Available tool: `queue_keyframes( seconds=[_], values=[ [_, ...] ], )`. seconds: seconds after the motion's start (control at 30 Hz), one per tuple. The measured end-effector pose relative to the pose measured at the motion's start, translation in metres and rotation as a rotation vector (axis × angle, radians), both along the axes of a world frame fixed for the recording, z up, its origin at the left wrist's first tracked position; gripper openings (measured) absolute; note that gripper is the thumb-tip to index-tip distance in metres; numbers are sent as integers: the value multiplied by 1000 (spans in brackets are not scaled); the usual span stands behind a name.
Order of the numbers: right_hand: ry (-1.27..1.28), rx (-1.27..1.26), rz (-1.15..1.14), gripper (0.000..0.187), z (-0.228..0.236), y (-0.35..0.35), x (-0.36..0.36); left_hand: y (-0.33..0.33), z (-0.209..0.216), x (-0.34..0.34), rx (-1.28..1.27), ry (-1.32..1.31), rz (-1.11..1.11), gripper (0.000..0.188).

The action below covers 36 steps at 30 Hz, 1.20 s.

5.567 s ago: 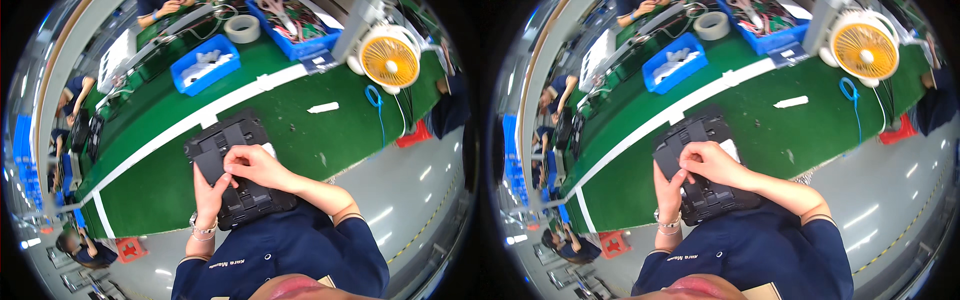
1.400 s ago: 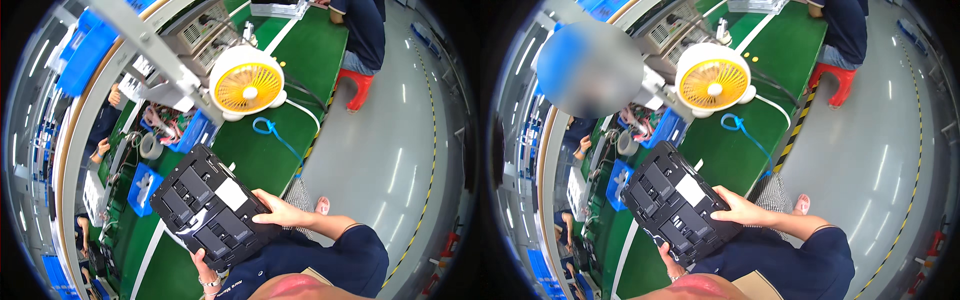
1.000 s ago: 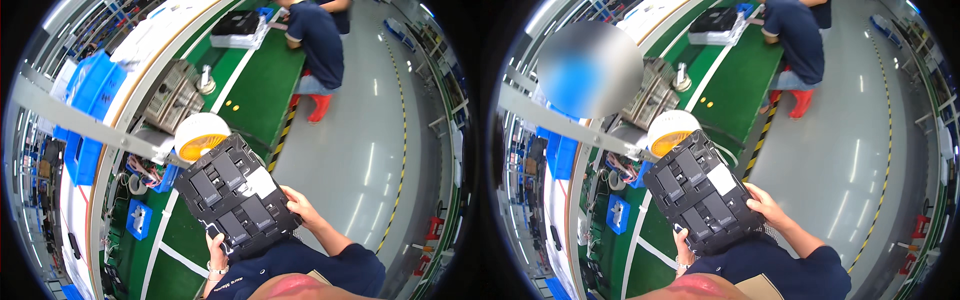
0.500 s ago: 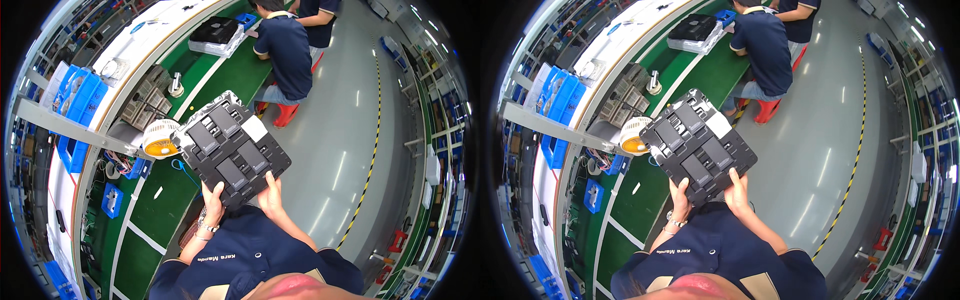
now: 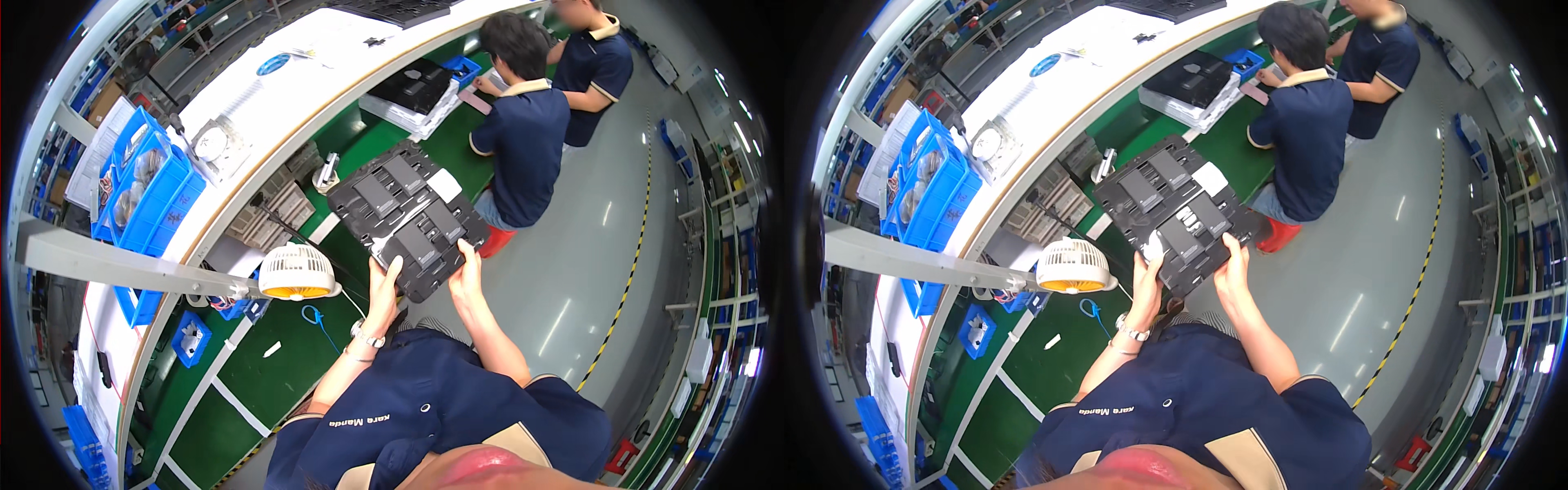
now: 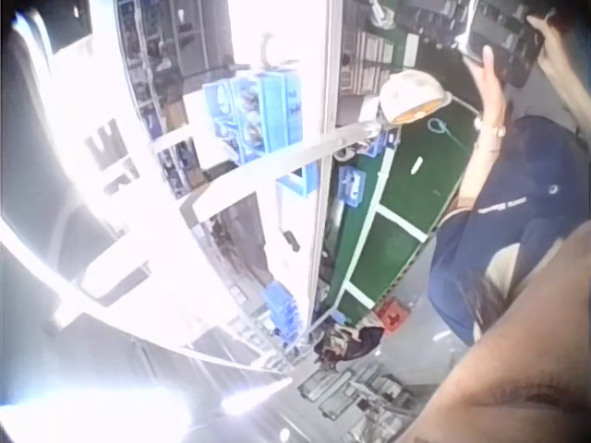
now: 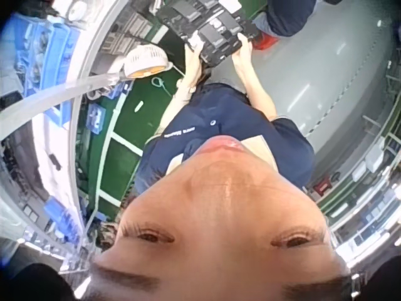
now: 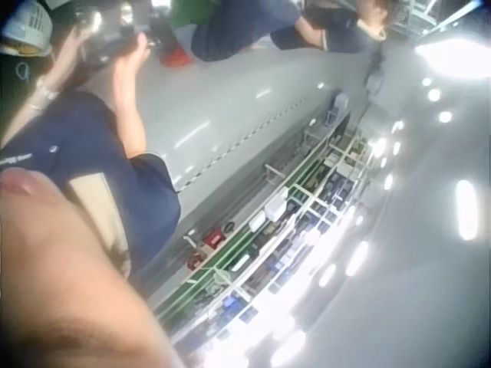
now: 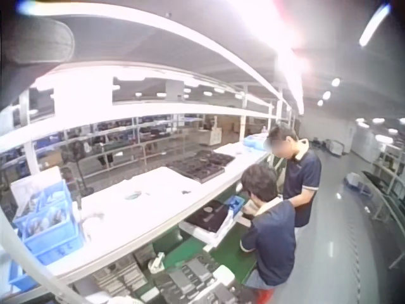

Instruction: Assembling black plastic housings and adhesive components on a factory assembly line.

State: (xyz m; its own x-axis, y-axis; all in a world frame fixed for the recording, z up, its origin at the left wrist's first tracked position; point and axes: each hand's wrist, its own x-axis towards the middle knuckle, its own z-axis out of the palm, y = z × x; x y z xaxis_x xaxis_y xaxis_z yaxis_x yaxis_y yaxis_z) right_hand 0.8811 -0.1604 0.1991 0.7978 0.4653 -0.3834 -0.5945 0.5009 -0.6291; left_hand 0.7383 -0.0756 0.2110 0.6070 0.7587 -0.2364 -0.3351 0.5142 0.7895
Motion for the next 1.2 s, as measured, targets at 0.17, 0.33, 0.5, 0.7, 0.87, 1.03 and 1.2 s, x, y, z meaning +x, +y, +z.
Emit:
queue_keyframes(
  seconds=[0.17,0.33,0.5,0.7,0.87,1.03,1.2],
  values=[
    [-8,55,10,30,-19,60,71,54,3,49,-72,-80,-120,45],
    [0,101,51,29,-47,126,138,96,-18,93,-208,-63,-95,56],
    [-4,113,73,34,-65,183,203,102,-31,79,-195,10,-11,65],
    [35,135,77,34,-80,253,280,81,-62,19,-331,166,240,51],
    [-11,162,26,30,-91,315,350,38,-64,-3,-411,420,473,44],
    [-64,145,100,33,-98,381,417,-10,-77,-5,-518,423,645,50],
    [-142,-41,188,33,-124,414,492,-9,-61,17,-486,558,702,44]
  ],
)
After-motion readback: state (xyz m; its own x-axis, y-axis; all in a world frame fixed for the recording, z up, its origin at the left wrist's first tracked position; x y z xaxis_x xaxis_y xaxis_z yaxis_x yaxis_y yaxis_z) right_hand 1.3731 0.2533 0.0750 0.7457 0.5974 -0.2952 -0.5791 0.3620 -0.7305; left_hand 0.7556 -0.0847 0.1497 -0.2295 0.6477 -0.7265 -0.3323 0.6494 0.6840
